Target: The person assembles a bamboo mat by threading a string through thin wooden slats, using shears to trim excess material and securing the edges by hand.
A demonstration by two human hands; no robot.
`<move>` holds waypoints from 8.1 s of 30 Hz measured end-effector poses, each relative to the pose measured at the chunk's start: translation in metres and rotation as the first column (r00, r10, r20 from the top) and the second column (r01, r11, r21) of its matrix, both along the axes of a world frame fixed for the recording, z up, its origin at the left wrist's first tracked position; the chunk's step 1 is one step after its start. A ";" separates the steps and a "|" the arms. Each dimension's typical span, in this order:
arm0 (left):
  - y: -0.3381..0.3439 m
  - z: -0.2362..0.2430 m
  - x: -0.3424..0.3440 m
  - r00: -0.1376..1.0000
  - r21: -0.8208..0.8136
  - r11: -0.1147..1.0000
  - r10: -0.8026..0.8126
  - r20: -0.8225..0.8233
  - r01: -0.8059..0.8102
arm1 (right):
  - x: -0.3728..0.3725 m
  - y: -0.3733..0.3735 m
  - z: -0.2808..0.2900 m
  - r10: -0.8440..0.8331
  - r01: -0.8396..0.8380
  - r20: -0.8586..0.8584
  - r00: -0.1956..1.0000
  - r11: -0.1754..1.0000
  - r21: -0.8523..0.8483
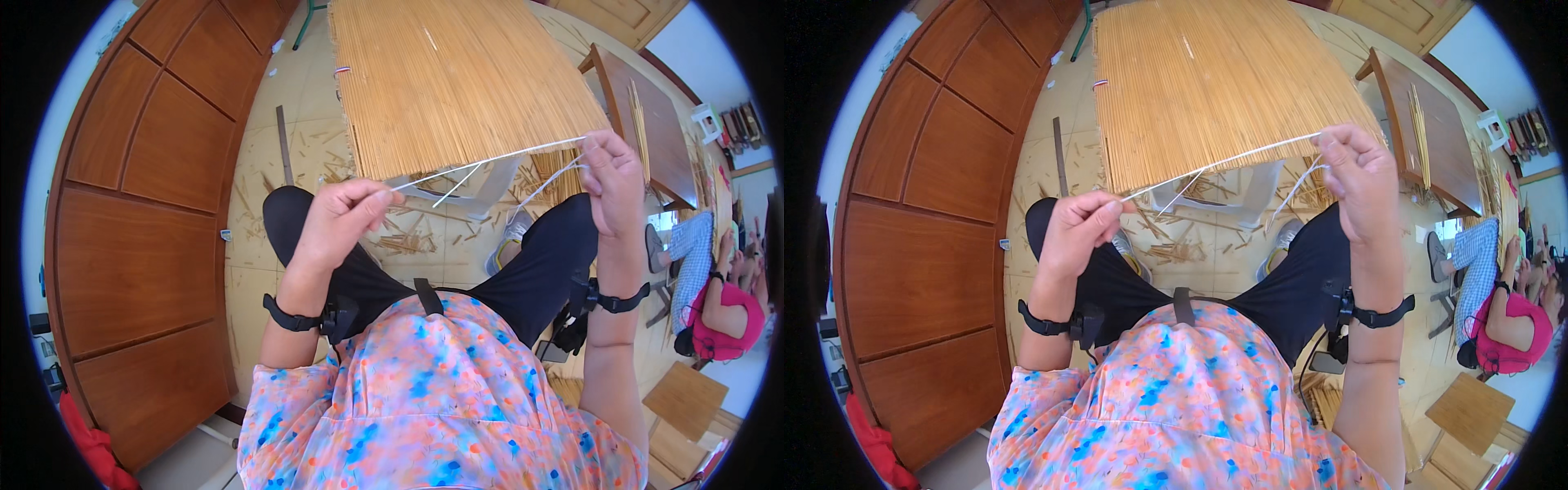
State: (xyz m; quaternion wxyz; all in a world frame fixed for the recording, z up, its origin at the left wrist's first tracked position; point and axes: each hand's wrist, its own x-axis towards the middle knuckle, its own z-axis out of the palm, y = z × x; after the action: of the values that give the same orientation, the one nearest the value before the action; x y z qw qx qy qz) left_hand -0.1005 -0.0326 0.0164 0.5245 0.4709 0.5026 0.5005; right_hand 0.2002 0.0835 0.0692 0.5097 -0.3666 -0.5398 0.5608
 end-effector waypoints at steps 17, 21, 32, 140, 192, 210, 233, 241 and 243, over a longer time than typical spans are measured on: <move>-0.129 -0.063 -0.138 0.786 -0.326 0.853 0.146 -0.600 -0.407 | -0.140 -0.079 -0.167 0.545 -0.571 0.638 0.544 0.798 -0.194; -0.132 -0.075 -0.128 0.752 -0.236 0.906 0.124 -0.647 -0.351 | -0.140 -0.077 -0.168 0.574 -0.627 0.671 0.469 0.752 -0.205; -0.083 -0.075 -0.010 0.159 0.166 0.974 0.191 -0.969 -0.154 | -0.151 -0.092 -0.159 0.664 -0.621 0.564 0.490 0.721 -0.309; 0.006 0.026 0.055 0.634 0.526 0.734 0.169 -0.754 0.429 | -0.054 -0.063 -0.039 0.536 -0.816 -0.630 0.562 0.484 -0.316; 0.017 0.010 0.082 0.595 0.452 0.810 0.164 -0.787 0.374 | -0.039 -0.074 -0.070 -0.004 -0.236 0.487 0.874 0.871 0.431; 0.021 -0.014 0.085 0.621 0.685 0.683 0.428 -0.657 0.255 | -0.048 -0.088 -0.072 0.170 -0.250 0.302 0.938 0.935 0.251; 0.009 -0.003 0.083 0.625 0.661 0.694 0.389 -0.677 0.285 | -0.034 -0.088 -0.062 0.027 -0.231 0.393 0.919 0.845 0.483; 0.008 0.018 0.081 0.786 0.460 0.870 0.156 -0.598 0.176 | -0.027 -0.081 -0.051 -0.035 -0.275 0.543 0.839 0.833 0.480; 0.010 0.018 0.079 0.805 0.498 0.844 0.150 -0.574 0.197 | -0.019 -0.080 -0.043 -0.020 -0.242 0.515 0.857 0.866 0.438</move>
State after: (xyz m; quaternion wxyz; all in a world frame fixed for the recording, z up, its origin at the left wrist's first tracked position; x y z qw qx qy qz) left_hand -0.0212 -0.0226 0.0340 0.1950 0.7365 0.4744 0.4411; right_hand 0.1810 0.0039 0.0263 0.3924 -0.3263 -0.7980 0.3205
